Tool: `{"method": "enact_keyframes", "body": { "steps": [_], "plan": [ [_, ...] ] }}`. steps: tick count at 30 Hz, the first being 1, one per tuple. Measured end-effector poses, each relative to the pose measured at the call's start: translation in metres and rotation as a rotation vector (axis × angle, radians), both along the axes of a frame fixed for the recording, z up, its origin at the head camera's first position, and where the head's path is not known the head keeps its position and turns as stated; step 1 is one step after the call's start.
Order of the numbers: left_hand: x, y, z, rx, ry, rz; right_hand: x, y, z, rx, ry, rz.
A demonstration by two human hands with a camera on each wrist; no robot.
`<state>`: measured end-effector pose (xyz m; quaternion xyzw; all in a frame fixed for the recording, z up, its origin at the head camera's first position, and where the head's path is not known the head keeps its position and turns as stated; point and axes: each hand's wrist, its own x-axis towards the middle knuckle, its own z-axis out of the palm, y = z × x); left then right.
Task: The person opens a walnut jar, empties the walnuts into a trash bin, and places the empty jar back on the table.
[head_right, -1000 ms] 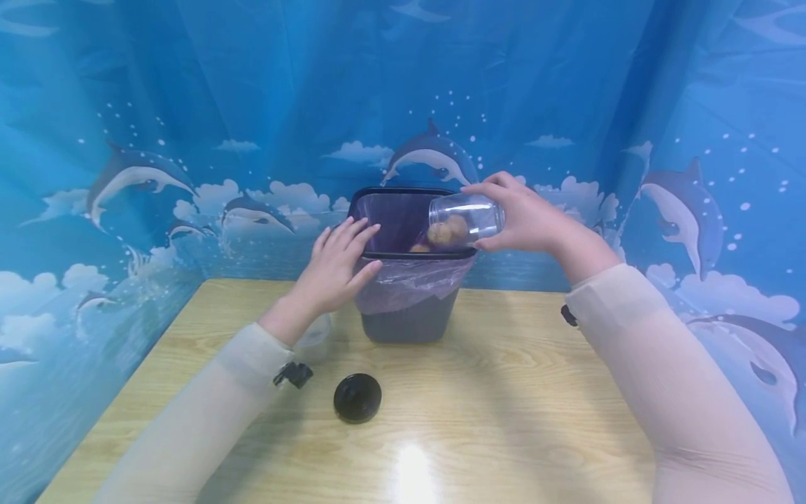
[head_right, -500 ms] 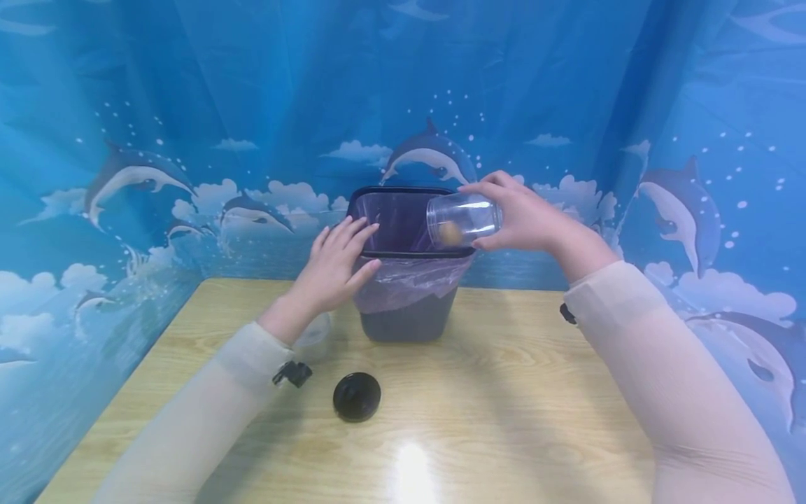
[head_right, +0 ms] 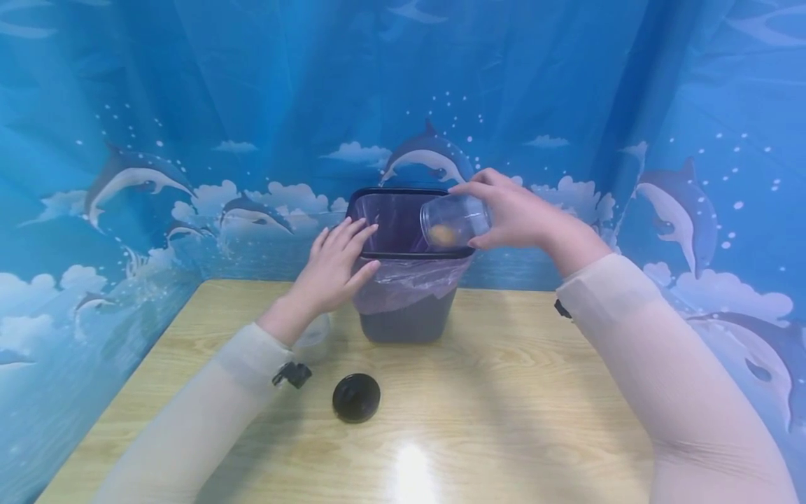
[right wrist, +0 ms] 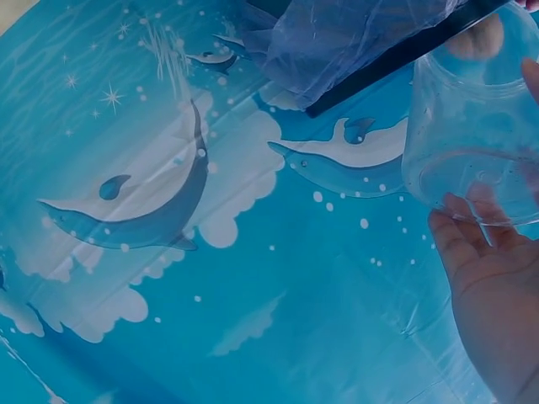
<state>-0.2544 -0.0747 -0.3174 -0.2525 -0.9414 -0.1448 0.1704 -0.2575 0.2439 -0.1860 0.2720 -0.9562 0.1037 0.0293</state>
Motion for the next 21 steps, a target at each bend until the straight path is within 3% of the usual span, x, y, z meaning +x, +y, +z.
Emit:
{"method": "enact_keyframes", "body": {
  "steps": [5, 21],
  "plan": [
    [-0.0002, -0.0001, -0.0011, 0.001, 0.007, -0.005, 0.0002, -0.0035, 0.0019, 0.041, 0.02, 0.018],
    [0.0002, -0.0003, -0.0001, -0.004, 0.004, -0.002, 0.0035, 0.0012, 0.0037, 0.024, 0.024, 0.011]
  ]
}}
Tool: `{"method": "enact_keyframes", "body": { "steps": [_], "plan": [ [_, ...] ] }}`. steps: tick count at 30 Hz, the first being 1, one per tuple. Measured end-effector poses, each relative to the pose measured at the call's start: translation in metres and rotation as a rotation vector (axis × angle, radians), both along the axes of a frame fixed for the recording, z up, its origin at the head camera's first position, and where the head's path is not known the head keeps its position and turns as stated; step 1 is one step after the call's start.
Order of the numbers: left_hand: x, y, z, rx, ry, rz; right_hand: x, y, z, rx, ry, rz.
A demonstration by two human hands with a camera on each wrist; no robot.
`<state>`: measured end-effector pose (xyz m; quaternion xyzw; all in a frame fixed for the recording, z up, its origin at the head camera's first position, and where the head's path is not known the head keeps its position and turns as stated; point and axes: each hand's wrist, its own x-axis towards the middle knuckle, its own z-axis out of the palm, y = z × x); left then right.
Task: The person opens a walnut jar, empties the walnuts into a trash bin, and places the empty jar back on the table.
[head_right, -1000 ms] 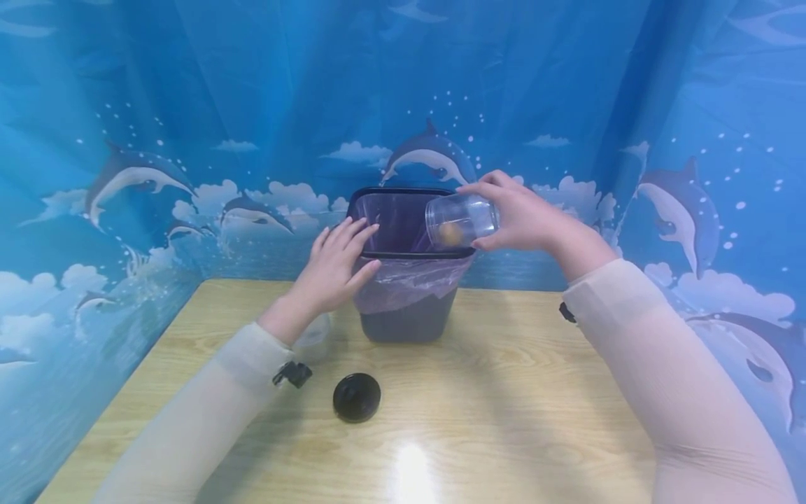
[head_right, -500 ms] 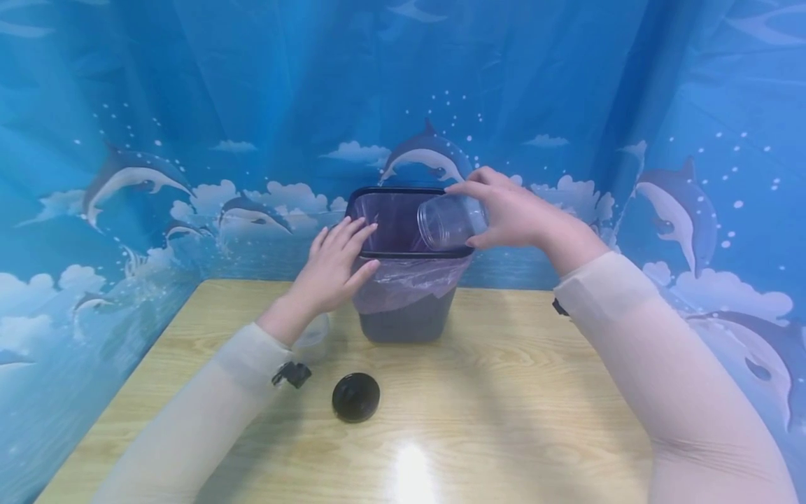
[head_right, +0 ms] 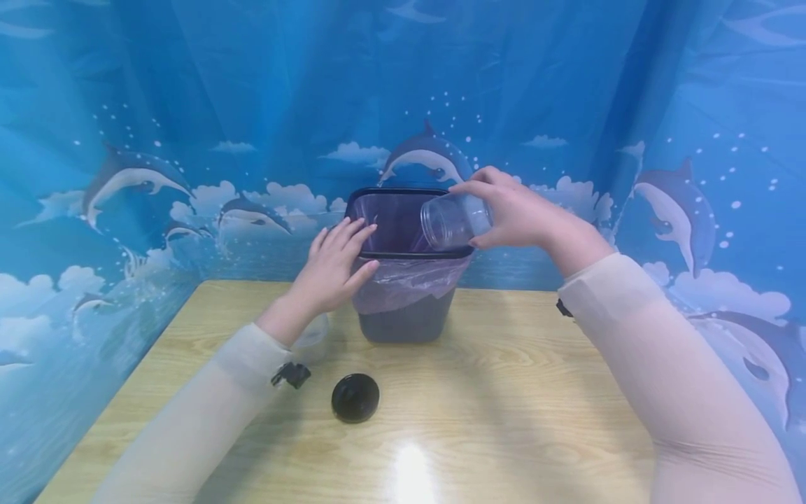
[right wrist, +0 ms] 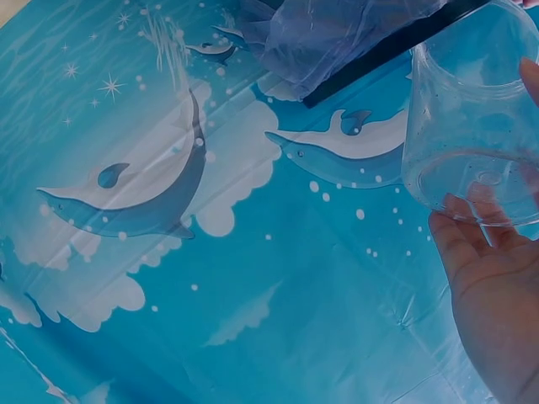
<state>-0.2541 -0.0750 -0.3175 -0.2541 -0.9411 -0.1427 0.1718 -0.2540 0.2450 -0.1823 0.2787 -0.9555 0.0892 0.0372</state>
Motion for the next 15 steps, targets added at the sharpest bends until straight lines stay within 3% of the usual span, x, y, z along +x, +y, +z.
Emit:
{"method": "enact_keyframes", "body": {
  "steps": [15],
  "plan": [
    [-0.001, 0.0003, -0.0011, 0.001, 0.014, 0.0, 0.0007, 0.0021, 0.0018, -0.02, 0.038, 0.03]
  ]
}}
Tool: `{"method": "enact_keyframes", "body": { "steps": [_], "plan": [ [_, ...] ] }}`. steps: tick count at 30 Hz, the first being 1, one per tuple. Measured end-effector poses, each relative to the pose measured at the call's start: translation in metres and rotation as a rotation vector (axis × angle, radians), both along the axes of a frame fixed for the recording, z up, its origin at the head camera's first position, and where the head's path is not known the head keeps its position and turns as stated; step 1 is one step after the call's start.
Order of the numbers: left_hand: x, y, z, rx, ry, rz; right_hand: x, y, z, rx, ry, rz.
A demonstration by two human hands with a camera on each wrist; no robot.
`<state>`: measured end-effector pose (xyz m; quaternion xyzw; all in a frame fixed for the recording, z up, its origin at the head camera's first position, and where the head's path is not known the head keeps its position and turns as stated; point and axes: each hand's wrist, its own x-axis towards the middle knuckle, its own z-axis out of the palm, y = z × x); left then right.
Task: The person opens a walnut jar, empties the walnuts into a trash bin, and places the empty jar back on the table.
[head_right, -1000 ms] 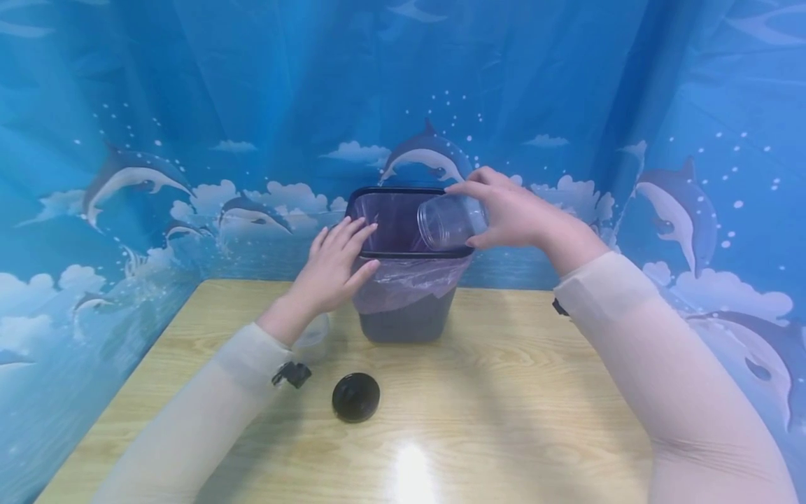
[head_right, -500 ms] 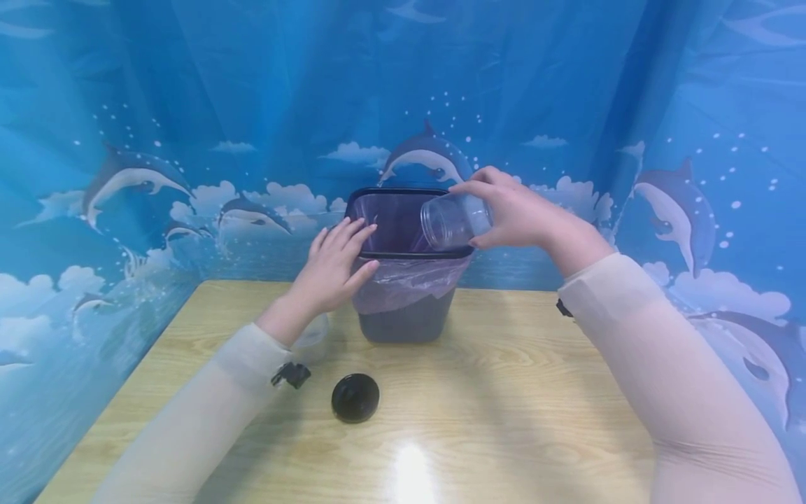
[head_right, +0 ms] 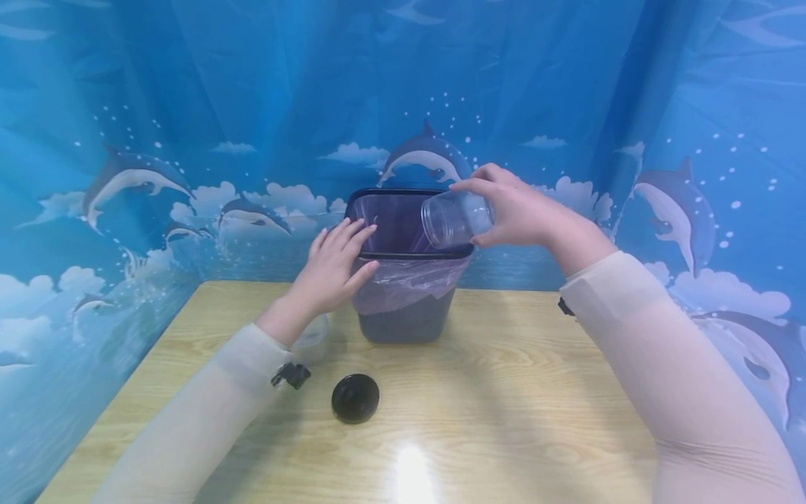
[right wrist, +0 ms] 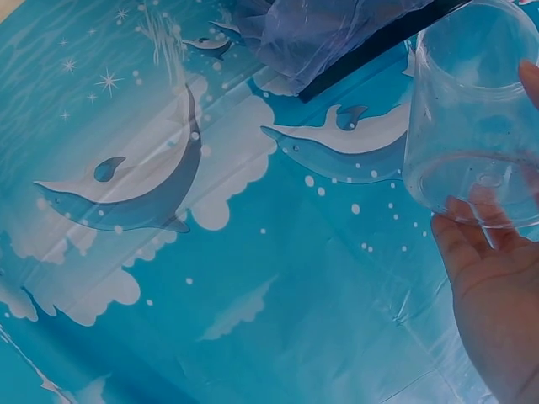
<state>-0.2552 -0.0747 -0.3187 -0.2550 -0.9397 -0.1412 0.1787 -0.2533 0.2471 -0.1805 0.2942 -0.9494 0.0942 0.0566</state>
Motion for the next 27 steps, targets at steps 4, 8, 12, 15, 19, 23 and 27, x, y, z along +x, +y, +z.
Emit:
{"method": "enact_keyframes", "body": {
  "steps": [4, 8, 12, 15, 19, 23, 27],
  "plan": [
    [0.0004, 0.0001, 0.0004, 0.003, -0.011, -0.004, 0.0011, 0.0004, 0.0009, -0.028, 0.044, 0.019],
    [0.0002, 0.0, 0.0009, 0.006, -0.01, -0.008, 0.001, 0.0003, 0.0007, -0.021, 0.088, 0.027],
    [0.0004, -0.0005, 0.0015, 0.005, -0.013, -0.007, -0.0003, -0.0018, 0.0003, 0.087, 0.063, 0.02],
    [0.0009, -0.001, 0.0018, 0.002, -0.02, -0.006, -0.0007, -0.0037, 0.0002, 0.146, 0.048, 0.016],
    [0.0011, -0.0018, 0.002, 0.001, -0.023, -0.006, -0.0013, -0.0045, 0.0, 0.164, 0.049, 0.01],
    [0.001, -0.0022, 0.0018, 0.004, -0.021, -0.009, -0.0012, -0.0044, -0.0003, 0.163, 0.043, 0.003],
    [0.001, -0.0019, 0.0013, 0.009, -0.027, -0.013, 0.0003, -0.004, 0.0, 0.14, 0.054, 0.016]
  ]
}}
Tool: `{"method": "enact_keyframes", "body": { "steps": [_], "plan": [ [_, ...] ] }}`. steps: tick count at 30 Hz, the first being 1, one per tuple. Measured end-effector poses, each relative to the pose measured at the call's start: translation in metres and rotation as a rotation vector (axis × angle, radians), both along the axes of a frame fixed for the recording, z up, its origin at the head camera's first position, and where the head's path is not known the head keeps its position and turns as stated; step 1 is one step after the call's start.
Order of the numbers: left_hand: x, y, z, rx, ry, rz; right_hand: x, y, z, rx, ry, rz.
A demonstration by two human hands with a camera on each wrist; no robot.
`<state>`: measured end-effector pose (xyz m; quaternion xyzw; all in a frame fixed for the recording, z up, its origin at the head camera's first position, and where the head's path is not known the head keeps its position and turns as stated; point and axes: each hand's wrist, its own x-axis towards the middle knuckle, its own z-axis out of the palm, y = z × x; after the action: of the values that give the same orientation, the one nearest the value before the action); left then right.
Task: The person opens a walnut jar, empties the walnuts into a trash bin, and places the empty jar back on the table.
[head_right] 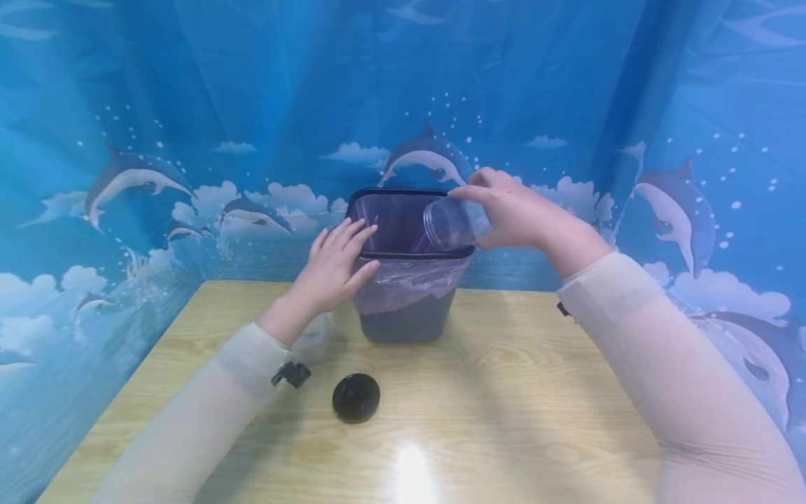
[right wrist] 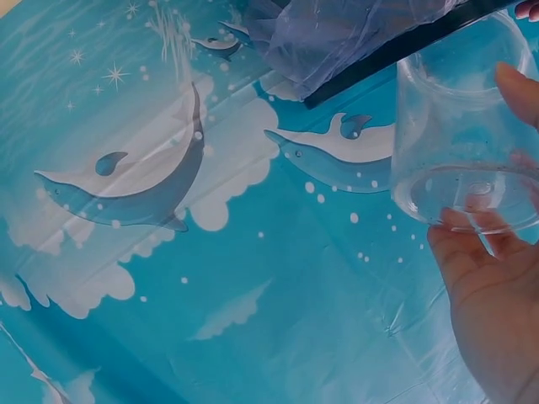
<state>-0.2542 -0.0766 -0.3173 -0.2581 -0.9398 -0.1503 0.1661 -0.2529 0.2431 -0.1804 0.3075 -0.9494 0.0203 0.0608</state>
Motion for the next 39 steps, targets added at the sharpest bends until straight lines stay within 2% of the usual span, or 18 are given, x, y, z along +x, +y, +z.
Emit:
{"method": "enact_keyframes", "body": {
  "steps": [4, 10, 12, 13, 17, 20, 39],
  "plan": [
    [0.0003, 0.0006, 0.0003, -0.001, -0.008, 0.0, 0.0022, 0.0009, 0.0015, -0.063, 0.053, 0.036],
    [0.0009, 0.001, 0.0008, -0.004, -0.014, 0.001, 0.0024, 0.001, 0.0028, -0.181, 0.196, 0.11],
    [0.0008, 0.0011, 0.0008, -0.004, -0.012, 0.001, 0.0018, 0.0011, 0.0026, -0.206, 0.209, 0.108],
    [0.0007, 0.001, 0.0006, -0.003, -0.012, 0.001, 0.0017, 0.0014, 0.0025, -0.206, 0.199, 0.096],
    [0.0004, 0.0014, 0.0003, -0.001, -0.009, -0.002, 0.0016, 0.0032, 0.0024, -0.113, 0.051, -0.003],
    [0.0003, 0.0014, 0.0004, -0.004, -0.007, -0.001, 0.0008, 0.0042, 0.0022, -0.041, -0.035, -0.046],
    [0.0007, 0.0011, 0.0008, -0.018, -0.005, 0.017, 0.0004, 0.0016, 0.0011, -0.023, -0.039, -0.046]
  ]
}}
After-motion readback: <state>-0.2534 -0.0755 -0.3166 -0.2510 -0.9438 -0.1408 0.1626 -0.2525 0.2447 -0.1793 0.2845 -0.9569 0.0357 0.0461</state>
